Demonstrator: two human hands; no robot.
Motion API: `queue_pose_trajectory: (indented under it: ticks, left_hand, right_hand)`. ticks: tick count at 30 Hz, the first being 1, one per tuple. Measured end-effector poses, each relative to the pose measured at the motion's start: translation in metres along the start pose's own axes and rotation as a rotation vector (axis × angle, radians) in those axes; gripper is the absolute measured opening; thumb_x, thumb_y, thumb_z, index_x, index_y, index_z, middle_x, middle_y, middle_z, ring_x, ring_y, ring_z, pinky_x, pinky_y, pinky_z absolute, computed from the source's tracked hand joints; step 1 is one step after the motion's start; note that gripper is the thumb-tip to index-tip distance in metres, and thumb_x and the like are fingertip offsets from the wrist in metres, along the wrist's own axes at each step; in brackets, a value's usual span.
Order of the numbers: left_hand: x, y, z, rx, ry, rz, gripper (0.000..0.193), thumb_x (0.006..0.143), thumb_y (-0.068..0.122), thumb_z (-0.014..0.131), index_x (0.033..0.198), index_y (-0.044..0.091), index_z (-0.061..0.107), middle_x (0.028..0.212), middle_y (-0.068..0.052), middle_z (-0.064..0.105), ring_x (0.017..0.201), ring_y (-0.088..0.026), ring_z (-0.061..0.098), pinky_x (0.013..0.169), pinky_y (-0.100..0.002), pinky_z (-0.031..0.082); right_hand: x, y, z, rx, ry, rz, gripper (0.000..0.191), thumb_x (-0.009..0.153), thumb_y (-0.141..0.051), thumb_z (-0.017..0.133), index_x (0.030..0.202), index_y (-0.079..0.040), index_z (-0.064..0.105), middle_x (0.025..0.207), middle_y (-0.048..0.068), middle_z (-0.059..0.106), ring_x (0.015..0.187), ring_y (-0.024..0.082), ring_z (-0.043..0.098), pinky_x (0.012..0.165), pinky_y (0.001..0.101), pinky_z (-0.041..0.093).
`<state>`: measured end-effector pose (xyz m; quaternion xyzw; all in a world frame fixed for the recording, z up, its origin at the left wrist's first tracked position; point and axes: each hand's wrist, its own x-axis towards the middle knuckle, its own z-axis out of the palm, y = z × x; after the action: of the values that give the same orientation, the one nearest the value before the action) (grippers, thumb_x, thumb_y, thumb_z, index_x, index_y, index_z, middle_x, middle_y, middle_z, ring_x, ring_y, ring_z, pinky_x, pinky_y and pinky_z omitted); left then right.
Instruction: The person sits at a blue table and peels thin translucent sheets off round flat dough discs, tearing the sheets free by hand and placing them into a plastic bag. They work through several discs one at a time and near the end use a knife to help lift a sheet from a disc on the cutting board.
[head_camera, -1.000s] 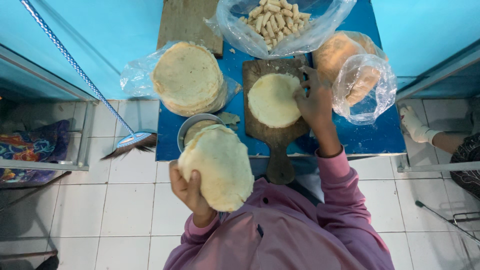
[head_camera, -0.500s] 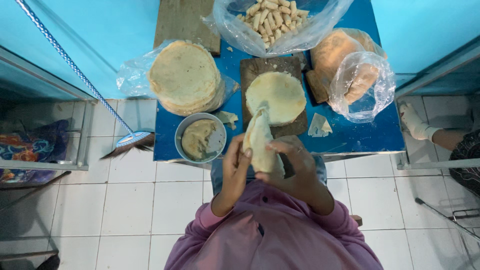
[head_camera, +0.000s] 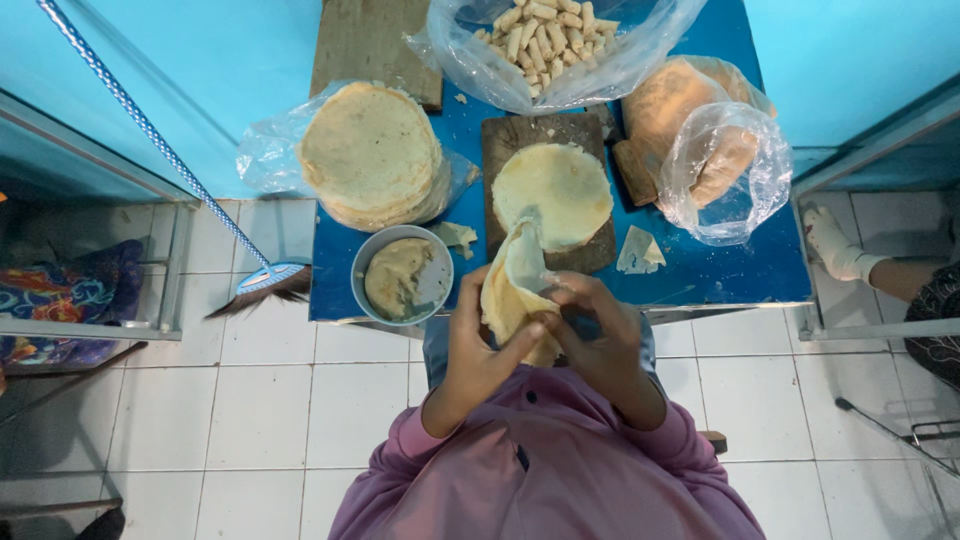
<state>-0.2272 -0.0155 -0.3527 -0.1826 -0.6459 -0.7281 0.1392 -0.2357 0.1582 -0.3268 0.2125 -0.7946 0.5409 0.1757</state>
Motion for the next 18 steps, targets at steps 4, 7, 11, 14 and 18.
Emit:
queue_pose_trajectory:
  ticks: [4, 7, 11, 14, 18]
  left_hand:
    - [0.002, -0.002, -0.001, -0.010, 0.070, -0.143, 0.048, 0.097, 0.007, 0.070, 0.139, -0.001, 0.048, 0.121, -0.010, 0.064, 0.109, -0.012, 0.063, 0.090, -0.026, 0.054]
    - [0.001, -0.003, -0.004, -0.014, 0.101, -0.191, 0.044, 0.099, 0.006, 0.069, 0.138, -0.002, 0.050, 0.118, -0.010, 0.066, 0.105, -0.012, 0.064, 0.086, -0.026, 0.054]
    - [0.000, -0.003, -0.003, -0.042, 0.098, -0.187, 0.044, 0.099, 0.006, 0.067, 0.139, -0.002, 0.050, 0.119, -0.010, 0.066, 0.105, -0.011, 0.064, 0.085, -0.025, 0.055]
    - [-0.001, 0.001, -0.002, -0.055, 0.083, -0.163, 0.047, 0.101, 0.008, 0.067, 0.143, -0.003, 0.049, 0.122, -0.010, 0.065, 0.108, -0.012, 0.064, 0.089, -0.025, 0.055]
    - [-0.002, 0.007, 0.000, 0.030, 0.040, -0.056, 0.064, 0.092, 0.008, 0.077, 0.146, -0.004, 0.044, 0.127, -0.012, 0.062, 0.114, -0.014, 0.062, 0.094, -0.027, 0.054]
  right_hand:
    - [-0.001, 0.007, 0.000, 0.191, -0.031, 0.199, 0.043, 0.091, 0.002, 0.077, 0.131, 0.000, 0.063, 0.095, 0.006, 0.076, 0.091, 0.010, 0.070, 0.081, 0.0250, 0.058]
    - [0.001, 0.013, -0.004, 0.552, -0.070, 0.287, 0.048, 0.089, 0.005, 0.076, 0.133, -0.001, 0.058, 0.099, 0.005, 0.071, 0.095, 0.009, 0.068, 0.085, 0.0250, 0.058]
    - [0.002, 0.019, -0.006, 0.548, -0.074, 0.382, 0.051, 0.085, 0.009, 0.076, 0.133, 0.000, 0.060, 0.093, 0.008, 0.073, 0.087, 0.009, 0.067, 0.078, 0.0233, 0.054]
    - [-0.001, 0.020, -0.006, 0.584, -0.092, 0.398, 0.049, 0.088, 0.009, 0.075, 0.134, 0.000, 0.060, 0.092, 0.009, 0.075, 0.087, 0.009, 0.068, 0.078, 0.0236, 0.055]
    - [-0.004, 0.018, -0.004, 0.646, -0.099, 0.379, 0.053, 0.086, 0.010, 0.077, 0.135, 0.001, 0.058, 0.094, 0.009, 0.075, 0.090, 0.010, 0.070, 0.081, 0.0250, 0.057]
